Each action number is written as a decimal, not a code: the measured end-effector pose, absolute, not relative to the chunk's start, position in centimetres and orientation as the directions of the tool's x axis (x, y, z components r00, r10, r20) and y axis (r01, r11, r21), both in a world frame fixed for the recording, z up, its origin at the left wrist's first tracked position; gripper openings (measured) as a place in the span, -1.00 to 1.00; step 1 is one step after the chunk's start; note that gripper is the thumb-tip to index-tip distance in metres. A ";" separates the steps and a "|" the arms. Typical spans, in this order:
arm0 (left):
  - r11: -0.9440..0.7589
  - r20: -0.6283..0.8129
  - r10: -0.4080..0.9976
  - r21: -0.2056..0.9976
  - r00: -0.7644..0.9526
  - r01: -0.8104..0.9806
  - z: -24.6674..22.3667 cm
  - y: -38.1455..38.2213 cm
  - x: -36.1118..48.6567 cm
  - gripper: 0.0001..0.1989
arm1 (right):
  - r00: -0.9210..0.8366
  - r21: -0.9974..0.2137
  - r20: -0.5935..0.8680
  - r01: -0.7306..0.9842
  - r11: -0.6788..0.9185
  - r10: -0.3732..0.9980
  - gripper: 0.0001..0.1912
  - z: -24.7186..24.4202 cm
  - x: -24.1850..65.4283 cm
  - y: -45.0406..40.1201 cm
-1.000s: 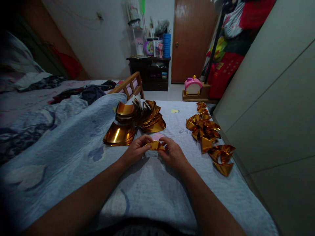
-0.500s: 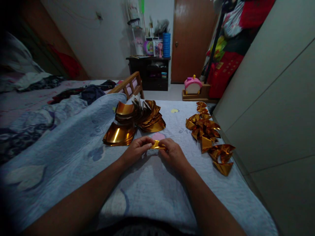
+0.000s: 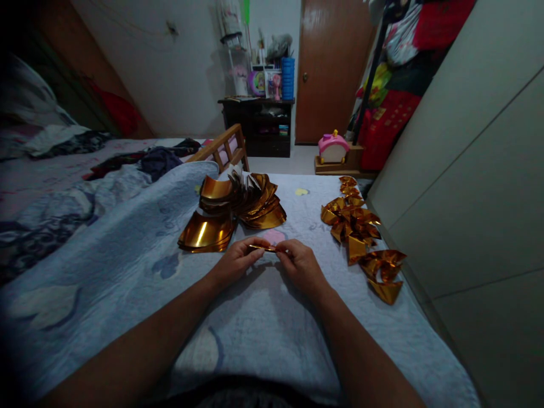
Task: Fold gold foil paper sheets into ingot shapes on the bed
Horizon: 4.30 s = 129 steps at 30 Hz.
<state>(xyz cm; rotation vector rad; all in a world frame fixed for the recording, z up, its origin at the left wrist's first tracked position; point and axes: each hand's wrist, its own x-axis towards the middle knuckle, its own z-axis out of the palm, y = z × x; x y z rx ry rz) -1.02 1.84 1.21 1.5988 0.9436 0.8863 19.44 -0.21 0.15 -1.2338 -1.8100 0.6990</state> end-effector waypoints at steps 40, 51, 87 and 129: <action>-0.297 0.108 0.857 0.903 0.504 0.310 1.1 1.8 -0.9 -0.76 | -0.283 -0.709 0.271 0.588 0.390 0.920 -0.87 -0.3 19.6 0.1; -0.327 0.123 0.853 0.884 0.507 0.336 0.6 1.9 -0.9 -0.75 | -0.300 -0.719 0.240 0.584 0.377 0.923 -0.82 0.0 19.6 0.0; -0.443 0.197 0.872 0.708 0.448 0.550 0.5 1.8 -0.8 -0.69 | -0.249 -0.758 0.242 0.555 0.343 0.938 -0.79 -0.2 19.7 -0.2; -0.455 0.155 0.846 0.707 0.510 0.542 0.7 1.4 -0.5 -0.70 | -0.272 -0.720 0.254 0.588 0.369 0.928 -0.82 -0.5 19.5 -0.1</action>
